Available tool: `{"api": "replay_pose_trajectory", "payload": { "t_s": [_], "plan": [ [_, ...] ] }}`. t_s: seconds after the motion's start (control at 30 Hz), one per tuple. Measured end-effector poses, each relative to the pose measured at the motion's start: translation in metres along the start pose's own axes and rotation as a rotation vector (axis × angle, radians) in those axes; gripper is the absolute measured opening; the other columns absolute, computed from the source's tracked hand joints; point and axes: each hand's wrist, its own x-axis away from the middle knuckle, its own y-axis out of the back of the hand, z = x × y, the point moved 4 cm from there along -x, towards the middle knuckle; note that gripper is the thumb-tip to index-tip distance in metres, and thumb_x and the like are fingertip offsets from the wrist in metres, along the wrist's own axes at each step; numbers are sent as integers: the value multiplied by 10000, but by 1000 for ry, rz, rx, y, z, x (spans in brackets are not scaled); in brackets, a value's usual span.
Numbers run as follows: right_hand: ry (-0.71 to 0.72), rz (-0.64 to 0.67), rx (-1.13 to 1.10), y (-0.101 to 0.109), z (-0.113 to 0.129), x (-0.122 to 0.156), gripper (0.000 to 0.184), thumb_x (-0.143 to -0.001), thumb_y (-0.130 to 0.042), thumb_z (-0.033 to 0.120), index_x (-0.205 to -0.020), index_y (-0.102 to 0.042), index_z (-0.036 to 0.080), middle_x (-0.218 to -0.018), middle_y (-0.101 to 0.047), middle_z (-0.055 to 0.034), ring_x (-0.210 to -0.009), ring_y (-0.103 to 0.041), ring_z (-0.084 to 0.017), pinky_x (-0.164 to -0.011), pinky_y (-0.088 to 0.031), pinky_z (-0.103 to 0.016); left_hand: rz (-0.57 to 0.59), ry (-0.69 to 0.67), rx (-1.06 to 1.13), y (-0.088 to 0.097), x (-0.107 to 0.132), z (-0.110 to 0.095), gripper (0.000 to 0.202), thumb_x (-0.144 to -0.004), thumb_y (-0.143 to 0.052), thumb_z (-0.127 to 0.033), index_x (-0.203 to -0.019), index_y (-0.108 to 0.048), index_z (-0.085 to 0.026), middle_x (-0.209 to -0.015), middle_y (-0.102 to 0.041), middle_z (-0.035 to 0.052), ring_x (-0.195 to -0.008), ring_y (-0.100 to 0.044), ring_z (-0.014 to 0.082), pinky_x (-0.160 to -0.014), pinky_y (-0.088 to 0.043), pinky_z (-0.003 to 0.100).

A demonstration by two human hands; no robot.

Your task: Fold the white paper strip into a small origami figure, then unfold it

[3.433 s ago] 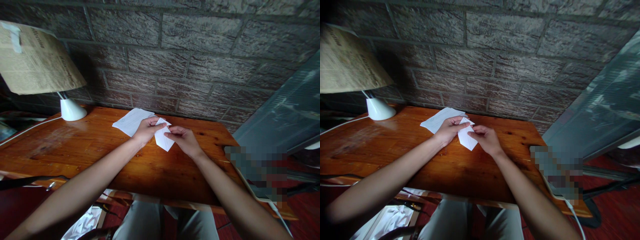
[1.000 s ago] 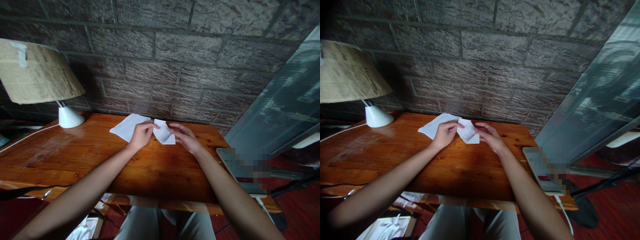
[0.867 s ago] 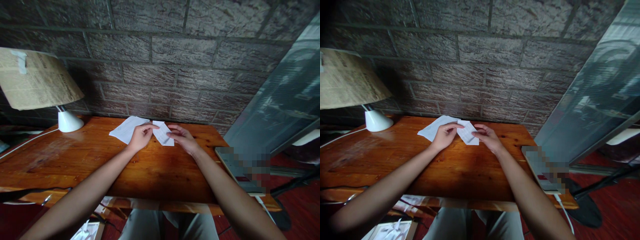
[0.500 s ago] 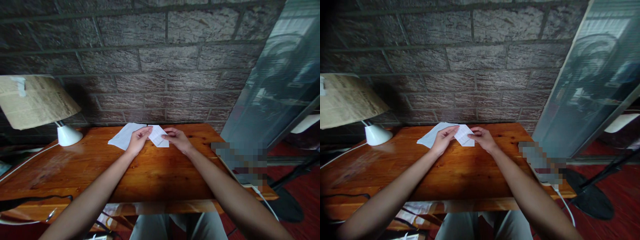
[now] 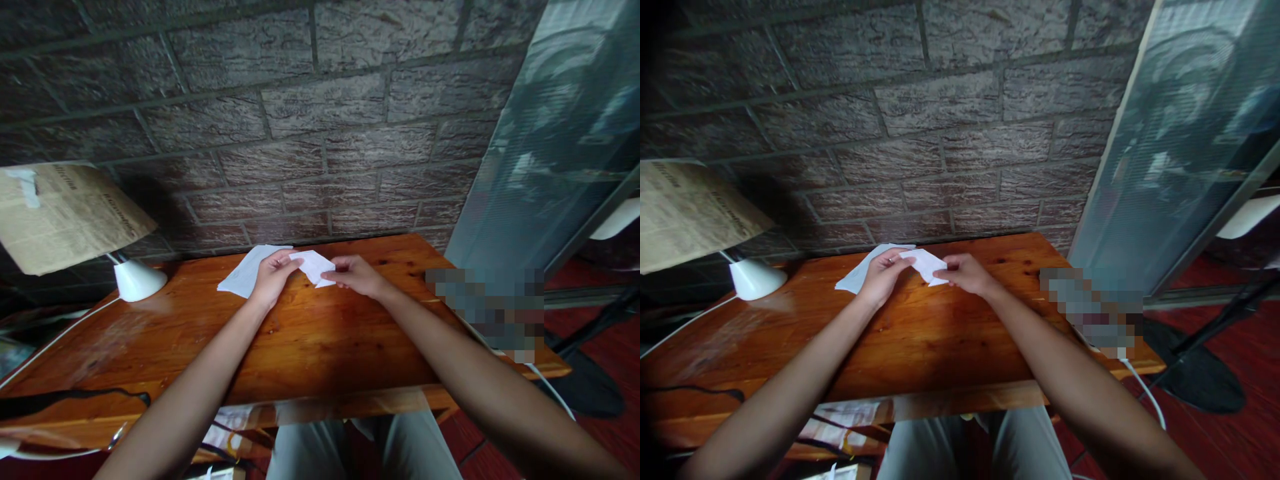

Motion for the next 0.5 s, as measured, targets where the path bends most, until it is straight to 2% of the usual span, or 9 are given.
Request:
{"api": "replay_pose_trajectory", "payload": {
  "t_s": [0.07, 0.13, 0.23, 0.4, 0.47, 0.5],
  "plan": [
    [74, -118, 84, 10, 0, -2, 231, -762, -725, 379, -834, -722, 159, -649, -668, 8, -555, -557, -106, -556, -424, -230, 103, -93, -108, -1, 1, -6, 215, -715, -787, -328, -833, -712, -164, -1067, -747, 100, -1030, -677, 237, -983, -472, 400],
    [168, -224, 185, 20, 0, -3, 116, -775, -689, 253, -847, -735, 175, -824, -740, -32, -720, -661, -143, -695, -501, -255, 229, -234, -275, -3, 4, -11, 128, -771, -733, -286, -830, -714, -173, -1222, -696, 129, -1184, -617, 256, -1072, -410, 437],
    [206, -218, 372, 27, -4, -6, 186, -772, -614, 107, -842, -757, 202, -1042, -759, -41, -954, -698, -174, -897, -514, -294, 418, -389, -521, -9, 12, -11, 98, -826, -651, -208, -880, -730, -189, -1326, -642, 130, -1285, -553, 261, -1139, -342, 465],
    [-1, -105, 609, 33, -14, -5, 363, -815, -486, 34, -961, -777, 194, -995, -779, -36, -915, -717, -180, -908, -517, -296, 770, -351, -656, -19, 29, 5, 184, -846, -622, -189, -991, -733, -212, -1330, -649, 104, -1334, -520, 267, -1122, -386, 455],
    [-44, -100, 645, 34, -14, -4, 366, -842, -473, 58, -1006, -773, 188, -996, -779, -42, -914, -718, -186, -902, -518, -294, 849, -345, -688, -24, 35, 6, 205, -848, -662, -247, -1043, -718, -217, -1311, -661, 112, -1302, -552, 260, -1124, -388, 436],
    [-51, -107, 652, 35, -13, -3, 358, -856, -472, 76, -1021, -770, 188, -1012, -777, -45, -925, -716, -189, -903, -517, -292, 853, -336, -711, -27, 38, 6, 229, -854, -674, -291, -1069, -705, -219, -1308, -662, 113, -1287, -565, 255, -1120, -395, 426]
  ]
}}
